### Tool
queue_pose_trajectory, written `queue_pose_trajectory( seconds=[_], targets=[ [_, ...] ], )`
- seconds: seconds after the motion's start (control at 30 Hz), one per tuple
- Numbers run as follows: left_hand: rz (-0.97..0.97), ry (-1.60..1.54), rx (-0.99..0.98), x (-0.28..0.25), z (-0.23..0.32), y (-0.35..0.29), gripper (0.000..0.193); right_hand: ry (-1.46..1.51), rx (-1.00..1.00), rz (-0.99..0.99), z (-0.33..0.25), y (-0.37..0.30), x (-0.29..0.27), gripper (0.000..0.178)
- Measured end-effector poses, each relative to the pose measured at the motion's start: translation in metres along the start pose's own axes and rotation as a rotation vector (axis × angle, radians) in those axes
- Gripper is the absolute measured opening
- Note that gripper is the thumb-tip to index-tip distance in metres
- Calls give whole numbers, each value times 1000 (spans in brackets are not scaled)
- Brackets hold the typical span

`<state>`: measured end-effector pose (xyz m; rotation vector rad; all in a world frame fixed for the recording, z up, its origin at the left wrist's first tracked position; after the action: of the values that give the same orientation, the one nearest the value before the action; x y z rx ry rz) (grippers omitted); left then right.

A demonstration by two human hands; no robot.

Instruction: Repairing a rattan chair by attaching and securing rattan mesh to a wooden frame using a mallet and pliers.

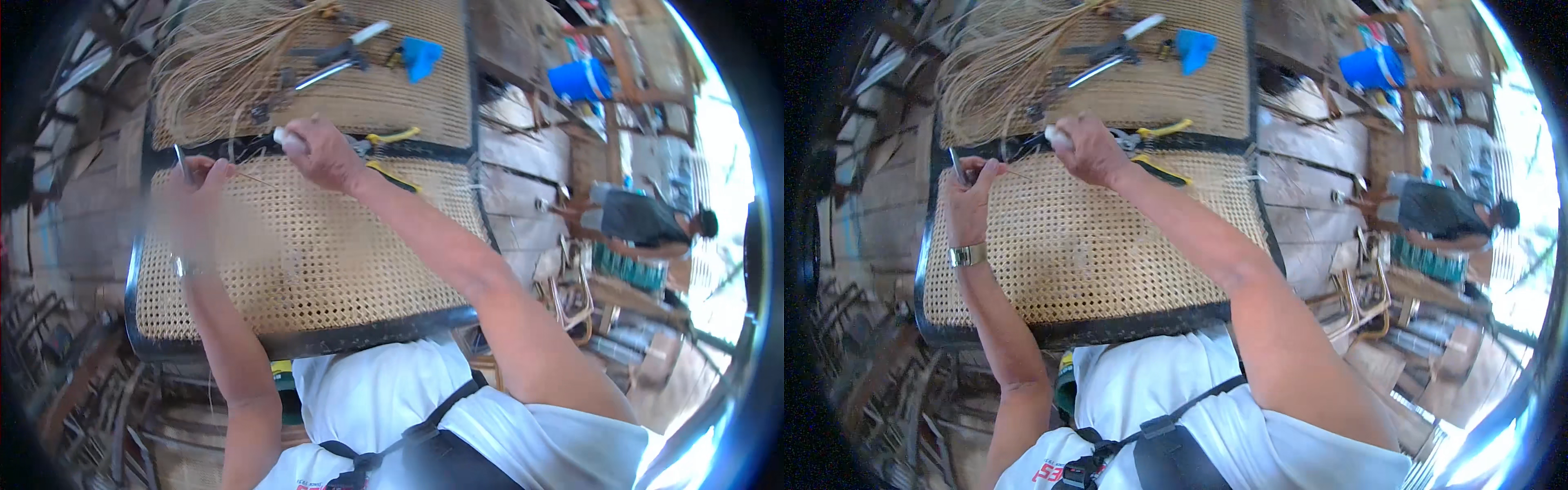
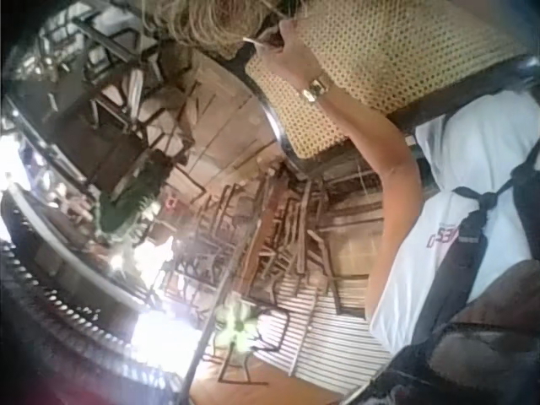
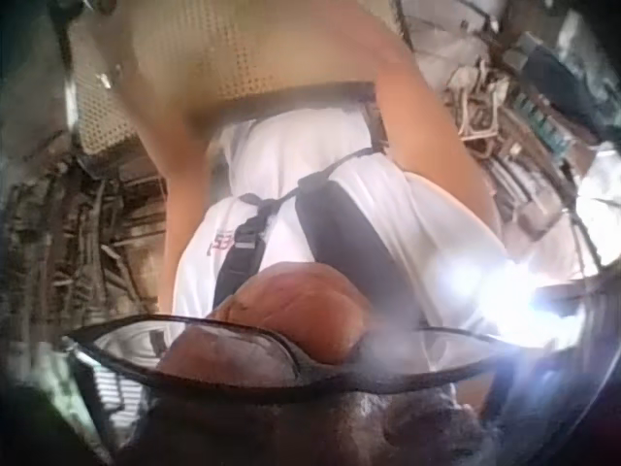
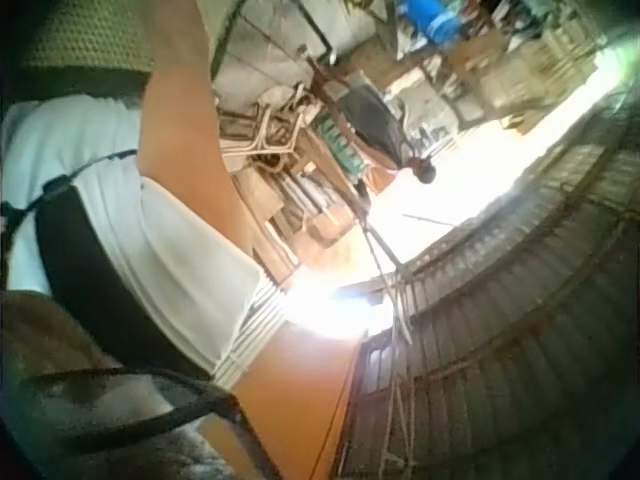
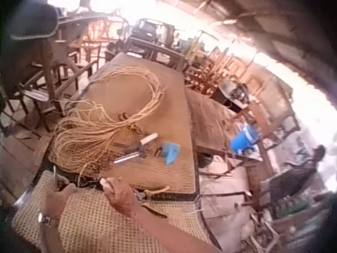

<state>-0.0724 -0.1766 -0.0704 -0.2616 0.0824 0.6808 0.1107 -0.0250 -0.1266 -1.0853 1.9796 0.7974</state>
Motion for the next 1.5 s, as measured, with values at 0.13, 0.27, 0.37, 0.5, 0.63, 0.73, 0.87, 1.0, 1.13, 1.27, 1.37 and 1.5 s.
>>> queue_pose_trajectory(
  seconds=[0.13,0.27,0.37,0.5,0.63,0.73,0.87,1.0,1.13,1.27,1.37,1.5],
  targets=[
    [-73,267,88,32,15,-4,12,637,474,241,-21,-45,-75,33],
    [-184,154,234,66,42,-38,10,1071,556,44,-109,-125,-90,36],
    [-576,-485,211,101,91,-104,11,1329,651,382,-134,-168,-79,38],
    [-993,-665,-170,130,106,-179,8,1393,580,985,-162,-231,-103,38],
    [-990,-573,-141,127,99,-215,8,1386,524,971,-195,-246,-107,39],
    [-840,-349,2,128,72,-223,12,1193,493,901,-206,-255,-93,32],
    [-763,-300,-106,137,53,-257,14,1046,580,1066,-215,-272,-86,19],
    [-644,-303,65,145,52,-306,7,1494,497,1106,-213,-312,-76,27],
    [-358,-73,135,112,26,-294,9,1914,363,1206,-232,-384,-92,23],
    [35,437,311,10,19,-235,22,2042,536,1577,-218,-554,-77,24],
    [378,800,441,-187,-5,-101,24,1508,604,2156,-226,-734,-79,20],
    [623,822,465,-236,9,-107,23,778,687,2532,-306,-981,-33,24]
  ],
)
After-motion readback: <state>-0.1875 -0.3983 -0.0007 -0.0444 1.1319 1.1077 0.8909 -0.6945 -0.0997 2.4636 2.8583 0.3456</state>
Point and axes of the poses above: each hand's wrist, its own y-axis towards the middle knuckle, its own x-axis out of the palm, z = x × y, the point moved 2 cm from there along y, towards the middle knuckle, and after that the axes turned 5 degrees about -z, right-handed, at the moved point
